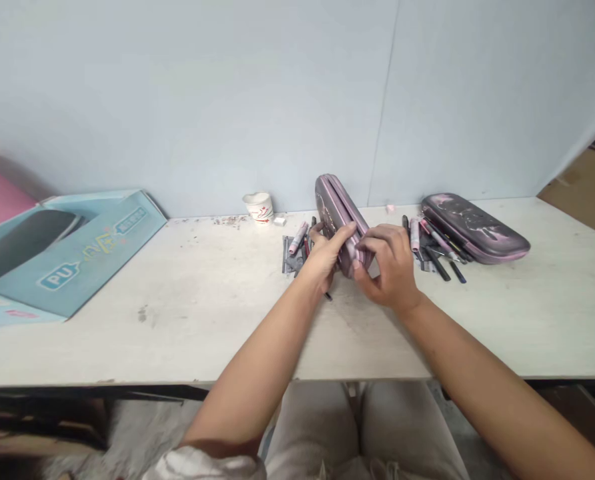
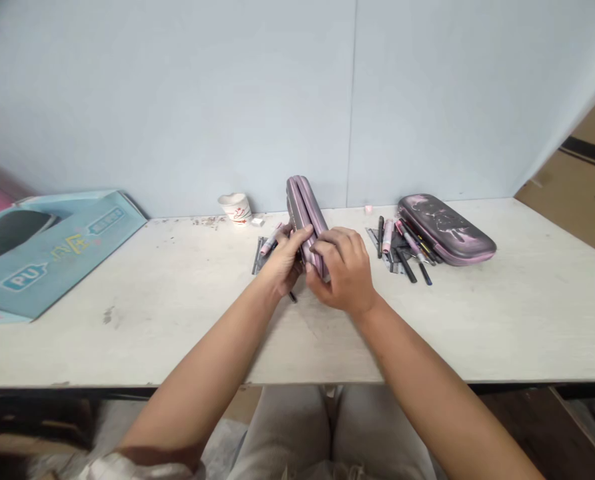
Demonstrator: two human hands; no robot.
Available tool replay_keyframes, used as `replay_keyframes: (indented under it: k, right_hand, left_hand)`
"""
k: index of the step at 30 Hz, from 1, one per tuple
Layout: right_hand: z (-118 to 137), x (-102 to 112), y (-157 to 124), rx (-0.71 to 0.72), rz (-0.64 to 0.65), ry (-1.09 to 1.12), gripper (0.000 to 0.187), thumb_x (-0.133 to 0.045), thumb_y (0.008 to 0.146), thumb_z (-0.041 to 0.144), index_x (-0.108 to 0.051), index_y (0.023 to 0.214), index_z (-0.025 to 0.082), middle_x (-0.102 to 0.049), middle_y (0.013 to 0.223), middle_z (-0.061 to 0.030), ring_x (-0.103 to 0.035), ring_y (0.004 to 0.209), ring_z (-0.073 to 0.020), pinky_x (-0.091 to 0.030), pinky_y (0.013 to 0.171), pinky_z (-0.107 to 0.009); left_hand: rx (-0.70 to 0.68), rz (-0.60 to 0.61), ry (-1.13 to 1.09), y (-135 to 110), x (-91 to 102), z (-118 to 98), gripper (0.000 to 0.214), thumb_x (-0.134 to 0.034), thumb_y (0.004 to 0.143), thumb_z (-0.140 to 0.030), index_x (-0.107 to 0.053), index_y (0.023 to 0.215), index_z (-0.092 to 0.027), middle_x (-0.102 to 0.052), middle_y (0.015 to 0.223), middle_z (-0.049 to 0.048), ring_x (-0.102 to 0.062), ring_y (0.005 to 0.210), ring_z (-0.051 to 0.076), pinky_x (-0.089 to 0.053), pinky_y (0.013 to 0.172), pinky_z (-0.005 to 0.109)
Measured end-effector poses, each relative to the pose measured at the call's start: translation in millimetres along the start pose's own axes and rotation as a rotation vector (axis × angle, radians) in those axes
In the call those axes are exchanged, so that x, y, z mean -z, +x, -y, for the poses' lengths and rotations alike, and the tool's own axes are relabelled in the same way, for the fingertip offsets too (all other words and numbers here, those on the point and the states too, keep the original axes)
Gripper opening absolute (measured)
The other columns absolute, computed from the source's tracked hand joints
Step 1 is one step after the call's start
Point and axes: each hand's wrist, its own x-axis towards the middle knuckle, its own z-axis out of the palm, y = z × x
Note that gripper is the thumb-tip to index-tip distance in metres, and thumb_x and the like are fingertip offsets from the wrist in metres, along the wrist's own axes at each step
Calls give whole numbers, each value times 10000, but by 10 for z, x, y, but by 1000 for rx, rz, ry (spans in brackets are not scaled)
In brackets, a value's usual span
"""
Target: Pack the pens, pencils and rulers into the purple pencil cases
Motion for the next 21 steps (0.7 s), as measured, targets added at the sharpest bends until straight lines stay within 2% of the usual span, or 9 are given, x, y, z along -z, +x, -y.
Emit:
replay_keyframes:
  k: [4,6,8,15,18,21]
  right_hand:
    - [-114,20,-3,-187,-18,-109,172,-476,792,272,-547,913,171,-530,952,-98,-480,952,-223,-391,863,-389]
    - [-200,15,-13,-296,18,-205,179,-454,805,261,-576,896,167,-535,956,-105,-477,956,-230,-383,862,-382]
    - [-285,0,-37,-383,118,-297,207,-446,808,255,-607,897,159,-548,974,-112,-475,962,-240,-380,856,-374]
    - [-392,-28,-113,-557,633,-460,358,-384,843,304,-670,942,111,-602,994,-154,-464,1012,-281,-383,846,-371]
    - [-390,10,-95,-588,727,-490,404,-370,843,328,-688,940,99,-620,1001,-168,-461,1030,-313,-396,820,-399]
    - [-425,64,-82,-616,738,-546,408,-380,832,331,-696,947,102,-625,1024,-180,-461,1050,-339,-403,797,-425]
  left_hand:
    - [-19,22,32,36,37,-2,657,-712,634,-398,-329,1155,-282,-594,1066,30,-620,900,188,-509,722,314]
    - [-10,41,36,56,54,1,609,-684,641,-413,-355,1137,-287,-594,1088,31,-618,909,203,-509,681,313]
    - [15,59,53,69,71,7,548,-670,637,-419,-407,1097,-278,-607,1078,30,-620,903,211,-504,658,307]
    - [59,26,80,96,108,1,337,-618,648,-424,-556,890,-198,-661,824,32,-636,811,208,-496,628,282]
    - [66,6,73,112,94,11,267,-572,691,-413,-573,828,-184,-663,806,35,-638,807,194,-503,633,263]
    - [14,7,100,141,83,55,210,-541,728,-364,-588,822,-182,-671,880,46,-631,886,189,-511,745,281]
